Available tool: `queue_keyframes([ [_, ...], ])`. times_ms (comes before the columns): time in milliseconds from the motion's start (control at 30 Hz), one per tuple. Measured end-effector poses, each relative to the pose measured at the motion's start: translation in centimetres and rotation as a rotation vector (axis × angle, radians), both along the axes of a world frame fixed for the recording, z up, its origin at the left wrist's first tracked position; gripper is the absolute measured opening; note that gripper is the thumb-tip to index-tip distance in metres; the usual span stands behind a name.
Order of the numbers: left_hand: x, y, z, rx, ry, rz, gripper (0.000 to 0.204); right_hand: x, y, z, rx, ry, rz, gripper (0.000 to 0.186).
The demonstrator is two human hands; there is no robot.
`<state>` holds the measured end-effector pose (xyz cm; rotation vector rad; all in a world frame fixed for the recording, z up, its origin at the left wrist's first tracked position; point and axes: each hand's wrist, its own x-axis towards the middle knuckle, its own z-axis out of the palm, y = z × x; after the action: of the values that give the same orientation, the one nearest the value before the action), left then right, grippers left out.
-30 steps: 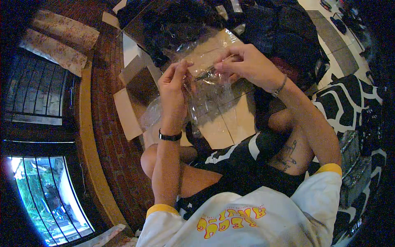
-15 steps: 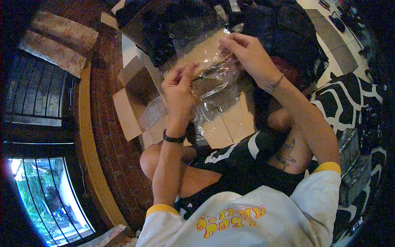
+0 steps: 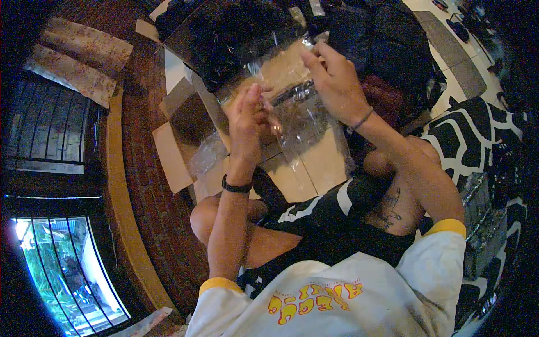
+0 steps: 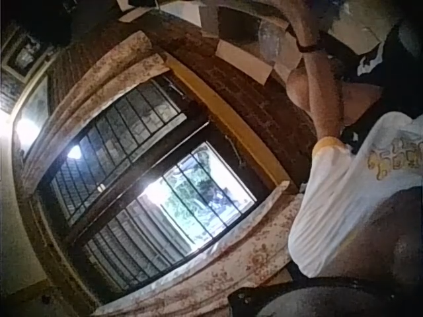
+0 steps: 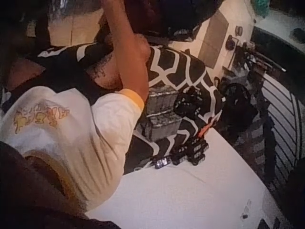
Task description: Packing objects into plastic bags and a cardboard box.
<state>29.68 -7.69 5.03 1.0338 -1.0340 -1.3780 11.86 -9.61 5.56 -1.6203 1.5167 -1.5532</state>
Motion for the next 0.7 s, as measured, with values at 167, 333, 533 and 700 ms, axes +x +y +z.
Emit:
queue_keyframes([
  [167, 0.0, -0.9, -0.2, 0.003, -0.013, 0.084, 0.041, 0.8, 0.6, -0.8, 0.009, 0.043, 0.172, 0.037],
  [333, 0.4, -0.9, -0.1, -0.059, -0.036, 0.12, 0.041, 1.0, 0.3, -0.1, 0.04, -0.102, 0.195, 0.038],
  [533, 0.9, -1.2, 0.0, -0.162, -0.246, 0.143, 0.041, 0.9, 0.4, 0.2, 0.027, -0.013, 0.168, 0.038],
  [700, 1.2, -1.2, -0.2, 0.083, 0.134, -0.084, 0.037, 0.1, -1.2, -0.3, -0.101, 0.005, 0.028, 0.034],
])
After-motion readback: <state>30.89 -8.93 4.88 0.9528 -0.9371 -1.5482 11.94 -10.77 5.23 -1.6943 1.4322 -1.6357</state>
